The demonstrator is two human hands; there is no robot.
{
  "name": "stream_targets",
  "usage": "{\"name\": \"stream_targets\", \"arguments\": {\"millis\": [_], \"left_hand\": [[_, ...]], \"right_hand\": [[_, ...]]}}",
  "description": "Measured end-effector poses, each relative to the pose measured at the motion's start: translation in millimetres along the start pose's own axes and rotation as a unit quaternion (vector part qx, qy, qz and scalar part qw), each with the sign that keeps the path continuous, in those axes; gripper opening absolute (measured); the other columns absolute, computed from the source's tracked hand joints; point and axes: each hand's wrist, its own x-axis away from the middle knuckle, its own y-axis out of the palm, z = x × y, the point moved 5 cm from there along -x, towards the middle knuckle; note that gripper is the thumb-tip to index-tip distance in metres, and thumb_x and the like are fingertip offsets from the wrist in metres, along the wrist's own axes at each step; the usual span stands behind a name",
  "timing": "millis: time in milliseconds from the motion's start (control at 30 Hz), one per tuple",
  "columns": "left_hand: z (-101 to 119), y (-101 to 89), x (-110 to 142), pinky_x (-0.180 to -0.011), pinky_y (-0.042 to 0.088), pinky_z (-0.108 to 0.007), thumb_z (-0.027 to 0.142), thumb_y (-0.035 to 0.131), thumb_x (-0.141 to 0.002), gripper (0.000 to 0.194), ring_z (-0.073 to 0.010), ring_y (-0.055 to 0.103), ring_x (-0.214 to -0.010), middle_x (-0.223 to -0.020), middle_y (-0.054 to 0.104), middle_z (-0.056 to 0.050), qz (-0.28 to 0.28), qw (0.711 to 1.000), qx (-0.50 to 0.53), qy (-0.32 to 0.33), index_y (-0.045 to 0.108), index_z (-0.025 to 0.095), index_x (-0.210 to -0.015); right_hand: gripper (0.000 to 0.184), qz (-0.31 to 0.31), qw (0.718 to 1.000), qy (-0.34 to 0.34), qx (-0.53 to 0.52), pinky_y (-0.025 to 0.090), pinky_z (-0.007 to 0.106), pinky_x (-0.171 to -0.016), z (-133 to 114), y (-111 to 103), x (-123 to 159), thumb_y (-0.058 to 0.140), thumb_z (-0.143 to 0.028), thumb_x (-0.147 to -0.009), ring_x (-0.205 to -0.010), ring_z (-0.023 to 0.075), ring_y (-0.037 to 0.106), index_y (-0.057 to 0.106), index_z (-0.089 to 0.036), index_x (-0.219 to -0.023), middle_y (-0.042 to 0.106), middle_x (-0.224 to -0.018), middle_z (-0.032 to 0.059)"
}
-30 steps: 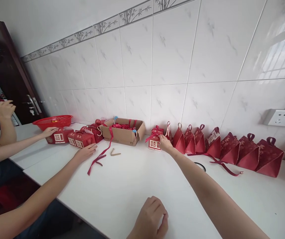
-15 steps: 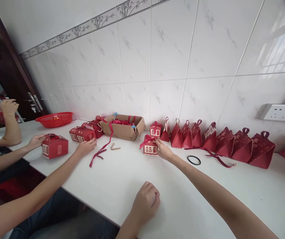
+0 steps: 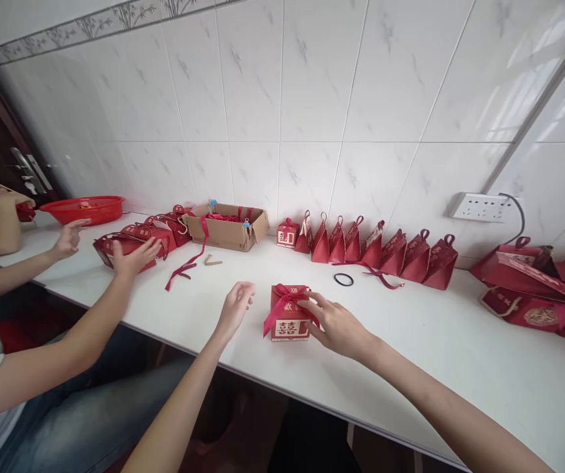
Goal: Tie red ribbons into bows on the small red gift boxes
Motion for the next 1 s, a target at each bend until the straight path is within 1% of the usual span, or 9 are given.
{"name": "stream_targets", "arguments": {"millis": [67,133,200,267,400,533,633,867,1000], "left_hand": [[14.7,19.1,1.0,-0.065,0.046,-0.028,0.047,0.059,-0.07,0.031,-0.0173,0.057,-0.071,-0.081,0.063,-0.005,-0.056,0.998,-0.019,-0.004,0.064,0.018,-0.079],[25.5,37.2,3.4,-0.076,0.045,-0.029,0.042,0.062,-0.07,0.025,-0.0185,0.058,-0.082,-0.089,0.064,-0.005,-0.086,0.996,-0.036,-0.004,0.066,0.019,-0.079],[30.9,51.4,5.6,-0.083,0.043,-0.029,0.037,0.064,-0.07,0.023,-0.0193,0.057,-0.088,-0.094,0.063,-0.006,-0.099,0.994,-0.048,-0.009,0.067,0.019,-0.083],[31.8,61.4,6.9,-0.082,0.043,-0.029,0.035,0.065,-0.07,0.028,-0.0193,0.057,-0.086,-0.095,0.062,-0.006,-0.106,0.993,-0.055,-0.021,0.066,0.019,-0.093],[29.7,78.9,9.3,-0.073,0.044,-0.027,0.031,0.061,-0.074,0.02,-0.0177,0.058,-0.079,-0.087,0.062,-0.004,-0.146,0.988,-0.042,-0.039,0.064,0.018,-0.088],[26.7,102.0,12.1,-0.063,0.043,-0.025,0.031,0.061,-0.072,0.015,-0.0158,0.058,-0.07,-0.077,0.061,-0.002,-0.177,0.982,-0.001,-0.064,0.057,0.018,-0.077],[26.1,131.1,13.5,-0.059,0.042,-0.024,0.036,0.063,-0.068,0.022,-0.0144,0.056,-0.063,-0.07,0.059,0.0,-0.229,0.968,0.05,-0.091,0.052,0.018,-0.074],[35.6,217.5,3.6,-0.054,0.039,-0.022,0.049,0.062,-0.064,0.034,-0.0095,0.046,-0.055,-0.063,0.051,0.002,-0.371,0.91,0.146,-0.113,0.05,0.017,-0.067],[35.1,243.3,0.2,-0.055,0.04,-0.024,0.048,0.067,-0.06,0.036,-0.0091,0.042,-0.055,-0.061,0.047,0.002,-0.407,0.894,0.159,-0.094,0.05,0.017,-0.065]], "right_hand": [[0.033,0.064,0.996,0.04,-0.042,0.052,0.041,-0.077,6.0,-18.8,8.3,0.045,-0.028,-0.089,-0.089,0.0239,0.064,0.049,-0.019,-0.12,0.049,-0.129,0.0144],[0.026,0.11,0.976,0.133,-0.13,0.051,0.037,-0.077,23.8,-28.6,7.9,0.047,-0.032,-0.089,-0.083,0.0205,0.063,0.053,-0.018,-0.11,0.056,-0.114,0.0126],[0.021,0.091,0.942,0.229,-0.227,0.05,0.033,-0.072,43.4,-22.7,1.1,0.047,-0.035,-0.09,-0.074,0.0179,0.063,0.055,-0.018,-0.098,0.062,-0.093,0.0088],[0.023,0.037,0.911,0.281,-0.3,0.05,0.029,-0.061,55.7,-8.2,-8.3,0.045,-0.038,-0.09,-0.063,0.0163,0.062,0.055,-0.017,-0.092,0.063,-0.077,0.0058],[0.019,0.014,0.883,0.298,-0.362,0.044,0.023,-0.046,64.5,9.2,-14.6,0.054,-0.036,-0.087,-0.054,0.0142,0.059,0.051,-0.017,-0.091,0.062,-0.065,0.0015],[0.012,0.04,0.868,0.292,-0.399,0.044,0.021,-0.047,73.8,6.0,3.3,0.061,-0.022,-0.081,-0.055,0.0127,0.057,0.049,-0.019,-0.082,0.058,-0.061,-0.0024],[0.017,0.045,0.85,0.298,-0.432,0.047,0.024,-0.05,92.2,0.1,23.6,0.061,-0.022,-0.08,-0.055,0.013,0.057,0.047,-0.018,-0.072,0.057,-0.06,-0.002],[0.04,0.125,0.806,0.314,-0.485,0.044,0.026,-0.056,155.8,-16.7,72.3,0.073,-0.049,-0.062,-0.059,0.0144,0.057,0.047,-0.018,-0.066,0.059,-0.063,-0.0013],[0.053,0.16,0.783,0.299,-0.522,0.045,0.028,-0.061,171.1,-17.9,88.5,0.071,-0.064,-0.057,-0.065,0.0167,0.06,0.044,-0.019,-0.068,0.063,-0.072,0.0006]]}}
